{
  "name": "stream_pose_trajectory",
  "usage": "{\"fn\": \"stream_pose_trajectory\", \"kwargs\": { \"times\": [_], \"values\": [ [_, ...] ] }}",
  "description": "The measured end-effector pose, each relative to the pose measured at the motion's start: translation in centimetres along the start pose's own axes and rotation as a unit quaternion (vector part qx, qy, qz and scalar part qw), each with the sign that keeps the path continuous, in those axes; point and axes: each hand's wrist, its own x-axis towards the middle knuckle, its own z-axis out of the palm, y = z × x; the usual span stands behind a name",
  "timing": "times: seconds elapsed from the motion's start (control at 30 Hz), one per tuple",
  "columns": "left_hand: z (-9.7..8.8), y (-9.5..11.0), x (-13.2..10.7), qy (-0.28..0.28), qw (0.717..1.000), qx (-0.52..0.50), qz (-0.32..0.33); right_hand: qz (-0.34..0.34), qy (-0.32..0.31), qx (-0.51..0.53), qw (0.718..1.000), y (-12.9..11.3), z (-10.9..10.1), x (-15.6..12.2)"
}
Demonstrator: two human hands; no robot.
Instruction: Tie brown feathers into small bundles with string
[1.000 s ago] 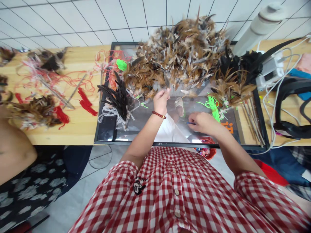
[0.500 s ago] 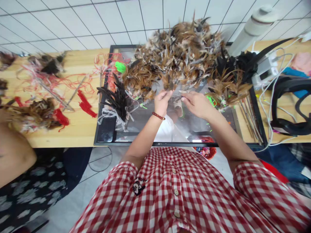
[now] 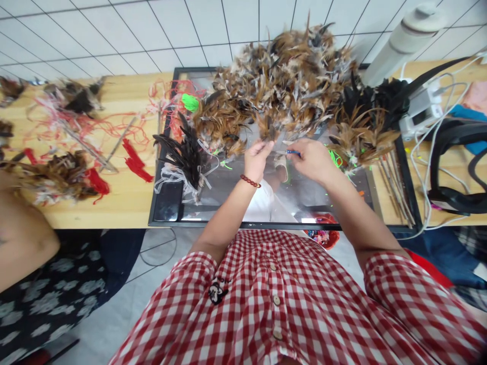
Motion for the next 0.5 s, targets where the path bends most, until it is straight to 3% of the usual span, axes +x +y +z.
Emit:
{"fn": "stream_pose_trajectory", "kwargs": {
  "times": [0.23,0.33,0.4,0.5],
  "values": [
    [0.2,0.9,-0.2,0.016,0.995,-0.055,-0.085,0.028,-0.076,-0.010,0.997,-0.6,0.4,-1.9],
    [-0.1,1.1,-0.2,0.005,0.993,-0.065,-0.099,0.036,-0.069,-0.010,0.997,-0.7,0.4,-2.3],
    [-0.3,1.2,-0.1,-0.010,0.989,-0.077,-0.124,0.017,-0.076,-0.019,0.997,-0.7,0.5,-2.6],
    [-0.6,1.6,-0.1,-0.035,0.978,-0.108,-0.176,-0.053,-0.150,-0.058,0.986,-1.3,1.1,-3.5]
  ]
}}
